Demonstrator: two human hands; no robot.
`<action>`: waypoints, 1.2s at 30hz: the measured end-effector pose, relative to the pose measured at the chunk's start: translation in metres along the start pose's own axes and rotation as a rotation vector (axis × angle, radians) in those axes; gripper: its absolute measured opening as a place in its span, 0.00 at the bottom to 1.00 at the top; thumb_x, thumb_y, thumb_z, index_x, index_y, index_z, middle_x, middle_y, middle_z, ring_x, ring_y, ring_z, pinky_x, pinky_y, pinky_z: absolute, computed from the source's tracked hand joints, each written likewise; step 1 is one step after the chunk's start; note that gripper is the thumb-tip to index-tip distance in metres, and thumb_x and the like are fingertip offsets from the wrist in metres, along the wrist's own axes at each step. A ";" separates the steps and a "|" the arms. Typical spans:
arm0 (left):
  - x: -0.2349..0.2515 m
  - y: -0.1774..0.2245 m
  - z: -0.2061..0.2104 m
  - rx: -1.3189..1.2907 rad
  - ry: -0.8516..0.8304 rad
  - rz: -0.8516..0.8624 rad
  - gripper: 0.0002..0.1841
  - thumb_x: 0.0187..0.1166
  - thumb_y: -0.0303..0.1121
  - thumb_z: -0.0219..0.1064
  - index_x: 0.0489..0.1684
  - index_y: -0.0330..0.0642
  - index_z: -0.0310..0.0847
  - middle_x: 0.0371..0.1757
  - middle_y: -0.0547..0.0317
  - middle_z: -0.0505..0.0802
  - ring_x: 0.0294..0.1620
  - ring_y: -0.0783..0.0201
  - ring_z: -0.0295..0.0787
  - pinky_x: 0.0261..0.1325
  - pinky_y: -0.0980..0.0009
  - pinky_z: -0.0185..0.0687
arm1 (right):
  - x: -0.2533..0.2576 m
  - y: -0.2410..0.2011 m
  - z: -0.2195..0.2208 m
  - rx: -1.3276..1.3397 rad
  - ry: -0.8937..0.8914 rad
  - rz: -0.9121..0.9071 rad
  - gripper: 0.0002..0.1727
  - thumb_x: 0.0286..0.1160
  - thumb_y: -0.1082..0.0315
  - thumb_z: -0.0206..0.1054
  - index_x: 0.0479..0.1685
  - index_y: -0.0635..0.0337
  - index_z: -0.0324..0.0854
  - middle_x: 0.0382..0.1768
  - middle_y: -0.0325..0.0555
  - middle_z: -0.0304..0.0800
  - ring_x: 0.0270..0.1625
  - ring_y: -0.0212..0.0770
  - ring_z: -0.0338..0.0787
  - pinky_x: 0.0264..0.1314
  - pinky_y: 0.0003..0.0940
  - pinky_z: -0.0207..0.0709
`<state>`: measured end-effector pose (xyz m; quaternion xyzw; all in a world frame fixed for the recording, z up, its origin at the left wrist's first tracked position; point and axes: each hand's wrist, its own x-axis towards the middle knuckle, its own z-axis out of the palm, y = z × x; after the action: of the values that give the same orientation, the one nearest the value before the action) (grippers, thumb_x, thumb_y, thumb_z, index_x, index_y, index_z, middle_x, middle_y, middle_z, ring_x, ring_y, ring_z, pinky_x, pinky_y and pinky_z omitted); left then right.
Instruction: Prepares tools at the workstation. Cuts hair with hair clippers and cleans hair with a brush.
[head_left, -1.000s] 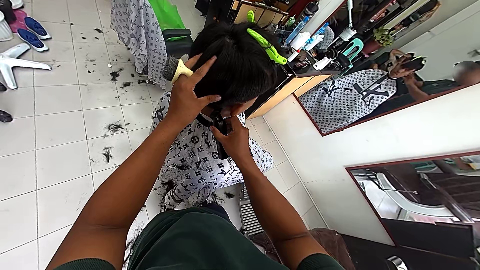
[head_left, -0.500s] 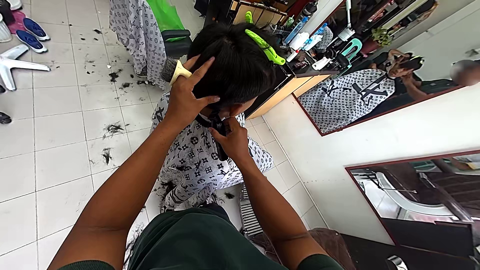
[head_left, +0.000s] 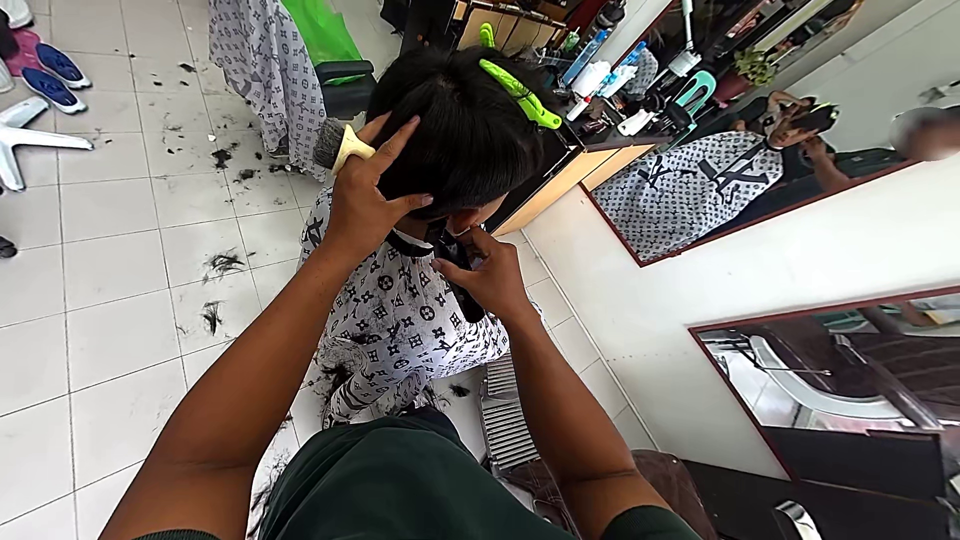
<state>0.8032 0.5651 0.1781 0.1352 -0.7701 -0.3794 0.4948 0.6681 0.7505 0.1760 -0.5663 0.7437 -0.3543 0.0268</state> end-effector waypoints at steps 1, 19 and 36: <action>0.000 0.000 0.000 0.001 -0.001 -0.001 0.42 0.61 0.37 0.85 0.83 0.46 0.75 0.86 0.43 0.74 0.82 0.50 0.74 0.81 0.57 0.69 | 0.000 0.000 0.001 0.001 -0.001 -0.004 0.22 0.63 0.55 0.81 0.44 0.65 0.86 0.39 0.50 0.92 0.37 0.37 0.90 0.39 0.33 0.84; 0.000 -0.002 -0.001 0.000 0.002 0.015 0.42 0.60 0.37 0.86 0.82 0.44 0.76 0.85 0.41 0.74 0.85 0.50 0.70 0.85 0.56 0.64 | 0.002 0.000 -0.001 0.020 0.008 0.026 0.21 0.64 0.55 0.81 0.43 0.64 0.84 0.34 0.46 0.89 0.31 0.34 0.86 0.34 0.32 0.81; -0.034 0.017 0.015 -0.199 -0.691 -0.066 0.17 0.85 0.42 0.63 0.47 0.35 0.87 0.32 0.60 0.93 0.27 0.76 0.86 0.32 0.78 0.84 | -0.088 0.024 -0.010 0.229 0.244 0.108 0.23 0.65 0.55 0.79 0.44 0.71 0.88 0.38 0.52 0.94 0.41 0.34 0.92 0.51 0.31 0.87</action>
<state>0.8088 0.6034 0.1651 -0.0253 -0.8463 -0.4917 0.2033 0.6752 0.8343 0.1383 -0.4714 0.7256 -0.5009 0.0195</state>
